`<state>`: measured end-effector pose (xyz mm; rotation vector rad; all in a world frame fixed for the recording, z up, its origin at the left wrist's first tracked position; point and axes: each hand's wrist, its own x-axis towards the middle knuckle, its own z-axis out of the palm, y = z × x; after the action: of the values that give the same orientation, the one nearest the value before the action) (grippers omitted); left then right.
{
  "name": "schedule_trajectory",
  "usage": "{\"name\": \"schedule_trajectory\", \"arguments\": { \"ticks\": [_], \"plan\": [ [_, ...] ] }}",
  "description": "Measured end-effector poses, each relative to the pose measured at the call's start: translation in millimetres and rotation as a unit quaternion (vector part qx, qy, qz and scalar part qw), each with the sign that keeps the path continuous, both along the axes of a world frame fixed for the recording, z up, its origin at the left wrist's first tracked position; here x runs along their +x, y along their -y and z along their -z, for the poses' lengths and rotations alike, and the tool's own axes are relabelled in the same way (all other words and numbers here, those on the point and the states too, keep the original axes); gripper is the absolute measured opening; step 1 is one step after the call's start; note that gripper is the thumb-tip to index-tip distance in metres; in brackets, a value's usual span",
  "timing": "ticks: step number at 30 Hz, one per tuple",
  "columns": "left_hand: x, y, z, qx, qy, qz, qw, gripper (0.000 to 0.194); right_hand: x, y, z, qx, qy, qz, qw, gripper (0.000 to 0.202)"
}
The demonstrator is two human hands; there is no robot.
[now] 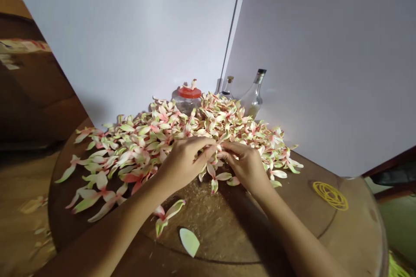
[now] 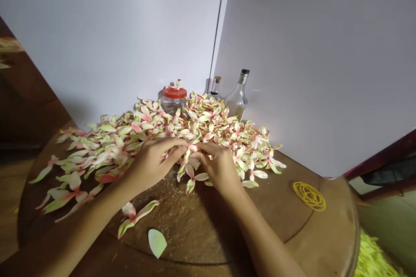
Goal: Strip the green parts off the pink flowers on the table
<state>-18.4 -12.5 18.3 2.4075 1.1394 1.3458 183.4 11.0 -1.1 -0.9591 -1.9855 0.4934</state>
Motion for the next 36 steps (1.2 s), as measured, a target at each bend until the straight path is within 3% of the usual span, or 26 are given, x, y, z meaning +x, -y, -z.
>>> {"name": "schedule_trajectory", "arguments": {
  "ticks": [4,9,13,21,26,29,32,34,36],
  "plan": [
    [0.4,3.7,-2.1,-0.103,0.030,-0.001,0.994,0.016,-0.7,2.9,-2.5,0.023,0.021,0.032,0.999,0.018],
    [1.6,3.6,4.1,-0.174,0.080,0.010,0.981,0.012,-1.8,5.6,-2.7,0.048,0.033,0.071,0.996,0.013],
    [0.8,4.2,4.4,-0.248,0.119,0.034,0.961,0.023,-4.7,8.5,-2.3,0.073,0.070,0.074,0.992,0.014],
    [-2.4,-1.3,6.9,-0.259,0.116,0.055,0.957,0.025,-10.0,10.8,4.4,0.086,0.075,0.045,0.993,0.017],
    [-5.5,-3.8,0.8,-0.249,0.109,0.059,0.961,0.027,-8.9,8.2,7.7,0.082,0.094,0.001,0.992,0.021],
    [-11.5,-6.2,-2.8,-0.216,0.112,0.013,0.970,0.030,-1.6,6.8,2.5,0.095,0.110,0.011,0.989,0.033],
    [-21.9,-10.7,-2.7,-0.166,0.086,-0.081,0.979,0.037,8.0,-1.8,-10.3,0.092,0.090,0.098,0.987,0.033],
    [-28.7,-14.7,-0.9,-0.126,0.037,-0.135,0.982,0.049,9.2,-15.9,-21.5,0.081,0.075,0.148,0.983,0.032],
    [-33.3,-19.0,2.1,-0.088,-0.022,-0.167,0.982,0.059,1.8,-36.9,-31.7,0.086,0.089,0.155,0.980,0.032]
  ]
}}
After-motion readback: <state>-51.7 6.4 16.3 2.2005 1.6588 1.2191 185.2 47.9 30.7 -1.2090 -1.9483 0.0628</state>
